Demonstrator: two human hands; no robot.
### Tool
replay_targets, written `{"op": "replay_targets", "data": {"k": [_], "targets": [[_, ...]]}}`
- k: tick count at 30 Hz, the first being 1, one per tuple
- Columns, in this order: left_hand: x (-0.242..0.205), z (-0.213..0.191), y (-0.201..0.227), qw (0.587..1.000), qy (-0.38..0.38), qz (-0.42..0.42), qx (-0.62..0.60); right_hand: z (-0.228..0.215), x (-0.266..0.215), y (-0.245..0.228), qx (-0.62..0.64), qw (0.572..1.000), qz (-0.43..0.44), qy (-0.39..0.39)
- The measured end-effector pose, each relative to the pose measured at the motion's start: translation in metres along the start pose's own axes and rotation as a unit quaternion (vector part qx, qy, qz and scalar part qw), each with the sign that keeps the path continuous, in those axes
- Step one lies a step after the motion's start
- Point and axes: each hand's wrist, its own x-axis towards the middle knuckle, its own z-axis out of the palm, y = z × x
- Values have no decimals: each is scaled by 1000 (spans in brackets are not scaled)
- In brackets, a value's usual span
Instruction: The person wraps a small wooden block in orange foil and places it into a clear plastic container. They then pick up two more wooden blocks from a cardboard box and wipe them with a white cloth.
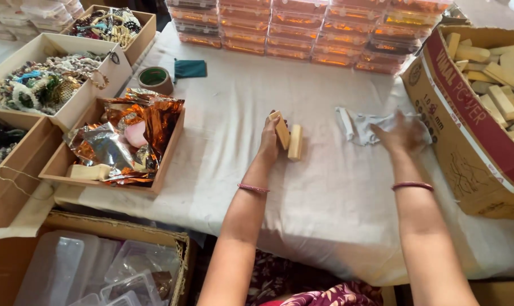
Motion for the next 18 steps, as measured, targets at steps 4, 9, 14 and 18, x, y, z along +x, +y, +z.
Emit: {"op": "replay_targets", "data": {"k": [4,9,14,18], "targets": [[3,-1,-4,998,-47,-25,-28,20,31,59,27,997,67,-25],[-6,3,-11,993,-62,-18,98,60,35,19,102,990,-66,-70],[-32,24,27,988,-13,57,145,58,-33,-67,145,956,-254,20],[-35,21,27,991,-15,36,126,48,-102,-109,275,866,-390,151]]}}
